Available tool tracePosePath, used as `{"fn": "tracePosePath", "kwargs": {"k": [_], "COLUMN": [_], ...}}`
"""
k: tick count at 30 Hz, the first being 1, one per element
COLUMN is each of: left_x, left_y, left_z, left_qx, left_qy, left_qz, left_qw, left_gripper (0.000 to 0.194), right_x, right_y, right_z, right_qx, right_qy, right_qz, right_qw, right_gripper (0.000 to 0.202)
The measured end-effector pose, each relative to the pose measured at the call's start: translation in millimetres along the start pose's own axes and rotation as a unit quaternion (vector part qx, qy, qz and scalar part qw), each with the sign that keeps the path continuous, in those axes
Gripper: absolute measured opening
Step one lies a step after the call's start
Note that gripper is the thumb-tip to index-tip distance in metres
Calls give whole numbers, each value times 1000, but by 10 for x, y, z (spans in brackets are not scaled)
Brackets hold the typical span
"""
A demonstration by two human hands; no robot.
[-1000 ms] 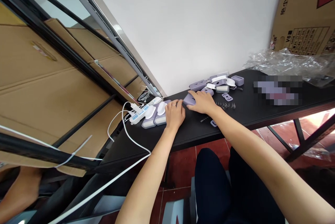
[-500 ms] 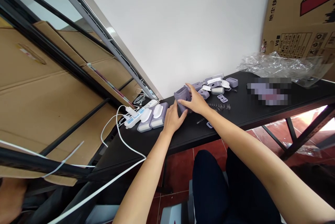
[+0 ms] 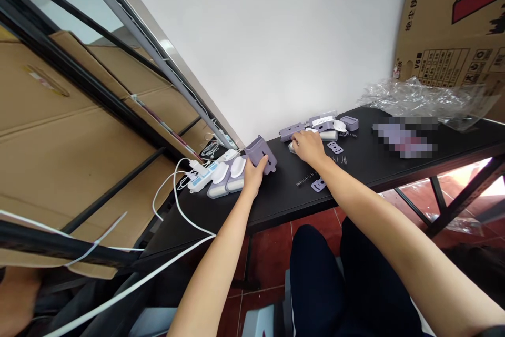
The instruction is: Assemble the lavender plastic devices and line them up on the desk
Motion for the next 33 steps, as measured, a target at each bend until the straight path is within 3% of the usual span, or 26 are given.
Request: {"fn": "tracePosePath", "kwargs": {"k": [3, 7, 12, 24, 28, 33], "left_x": [255, 385, 434, 465, 465, 474], "left_y": [61, 68, 274, 265, 268, 254], "left_z": [-92, -180, -292, -275, -269, -238], "left_qx": [-37, -131, -63, -74, -82, -105], "left_qy": [-95, -137, -186, -177, -185, -199], "left_qz": [142, 255, 376, 423, 442, 457], "left_qw": [985, 948, 906, 886, 874, 860], "left_gripper": [43, 46, 29, 33, 36, 37], "right_x": [-18, 76, 62, 121, 176, 144], "right_y": [105, 193, 239, 363, 296, 121], "right_z": [30, 102, 151, 169, 155, 117], "right_qx": [17, 27, 41, 114, 95, 28], "right_qy": [7, -14, 1, -39, -45, -16], "right_qz": [75, 113, 128, 91, 59, 38], "right_qw": [997, 993, 991, 989, 993, 999], "right_gripper": [30, 33, 34, 46, 46, 46]}}
Point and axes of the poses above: each hand's wrist, its own z-axis away from the middle knuckle, its own y-axis out of the palm, x = y × z, the point moved 10 cm from there along -z, towards the middle knuckle, and after that the axes turned 2 degrees about z, right-handed, at the moved point
